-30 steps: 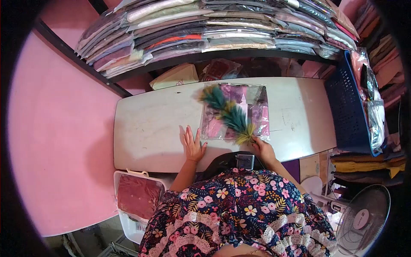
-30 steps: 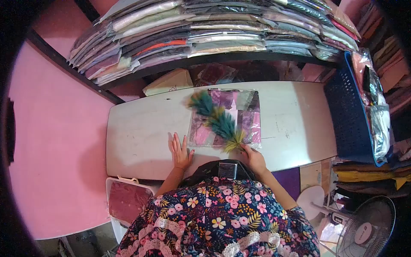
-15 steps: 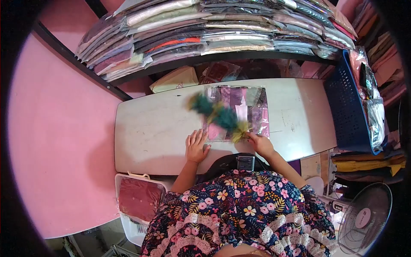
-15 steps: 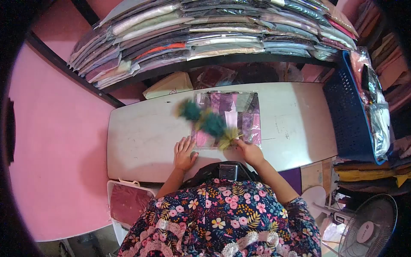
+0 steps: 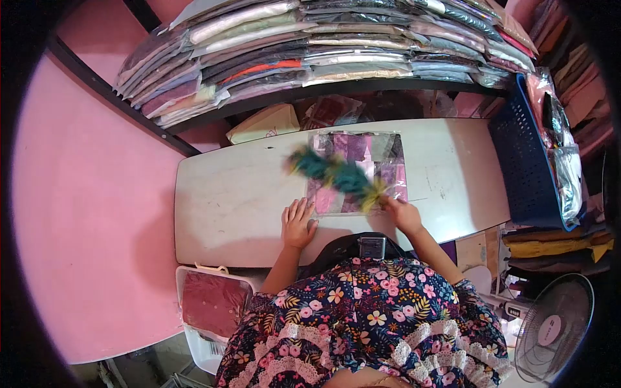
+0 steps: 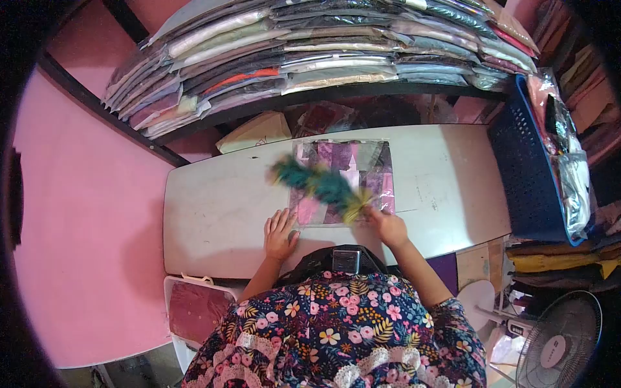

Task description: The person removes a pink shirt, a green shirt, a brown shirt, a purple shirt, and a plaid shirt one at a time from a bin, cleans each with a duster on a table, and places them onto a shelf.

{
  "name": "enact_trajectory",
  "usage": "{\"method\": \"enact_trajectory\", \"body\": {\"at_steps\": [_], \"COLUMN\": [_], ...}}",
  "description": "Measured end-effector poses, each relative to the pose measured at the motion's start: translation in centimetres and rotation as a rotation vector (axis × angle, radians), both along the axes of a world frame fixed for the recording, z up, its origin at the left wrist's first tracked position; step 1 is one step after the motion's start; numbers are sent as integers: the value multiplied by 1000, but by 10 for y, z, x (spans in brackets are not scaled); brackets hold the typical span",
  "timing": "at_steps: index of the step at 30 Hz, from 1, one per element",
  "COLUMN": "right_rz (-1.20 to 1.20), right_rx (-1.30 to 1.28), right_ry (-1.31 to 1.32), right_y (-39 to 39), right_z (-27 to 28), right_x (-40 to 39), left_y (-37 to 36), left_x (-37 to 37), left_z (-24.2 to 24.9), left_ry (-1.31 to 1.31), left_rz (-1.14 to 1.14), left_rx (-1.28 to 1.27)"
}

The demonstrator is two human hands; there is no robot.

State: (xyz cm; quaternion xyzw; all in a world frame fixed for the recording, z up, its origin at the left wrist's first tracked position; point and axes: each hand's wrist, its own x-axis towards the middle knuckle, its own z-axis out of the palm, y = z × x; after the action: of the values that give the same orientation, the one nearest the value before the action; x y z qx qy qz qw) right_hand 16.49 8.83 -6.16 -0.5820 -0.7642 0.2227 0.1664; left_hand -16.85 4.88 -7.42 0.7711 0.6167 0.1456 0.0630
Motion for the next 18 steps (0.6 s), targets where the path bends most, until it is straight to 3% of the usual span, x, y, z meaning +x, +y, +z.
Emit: {"method": "enact_trajectory", "body": {"at_steps": [3, 5, 6, 9, 12, 15, 18], "right_rz": [-386, -461, -468, -159, -100, -469, -592], "right_rx": [-48, -45, -46, -1, -35, -19, -25], "right_ry": [-67, -46, -46, 103, 58, -12, 47], "right_y": [6, 10, 6, -19, -35, -30, -17], "right_z": [-3, -8, -8, -6, -2, -9, -5], "right_x": [17, 25, 25, 18, 24, 50, 59], "left_y": [-1, 0, 1, 0, 2, -1, 1], "left_x": [1, 1, 1, 0, 0, 2, 2], "left_z": [0, 1, 1, -1, -3, -1, -1], "left_ry": [19, 19, 20, 31, 30, 48, 50], "left_rz": [-3, -2, -10, -12, -11, -13, -13], "left_rx": [-5, 6, 5, -11, 21, -18, -3]}}
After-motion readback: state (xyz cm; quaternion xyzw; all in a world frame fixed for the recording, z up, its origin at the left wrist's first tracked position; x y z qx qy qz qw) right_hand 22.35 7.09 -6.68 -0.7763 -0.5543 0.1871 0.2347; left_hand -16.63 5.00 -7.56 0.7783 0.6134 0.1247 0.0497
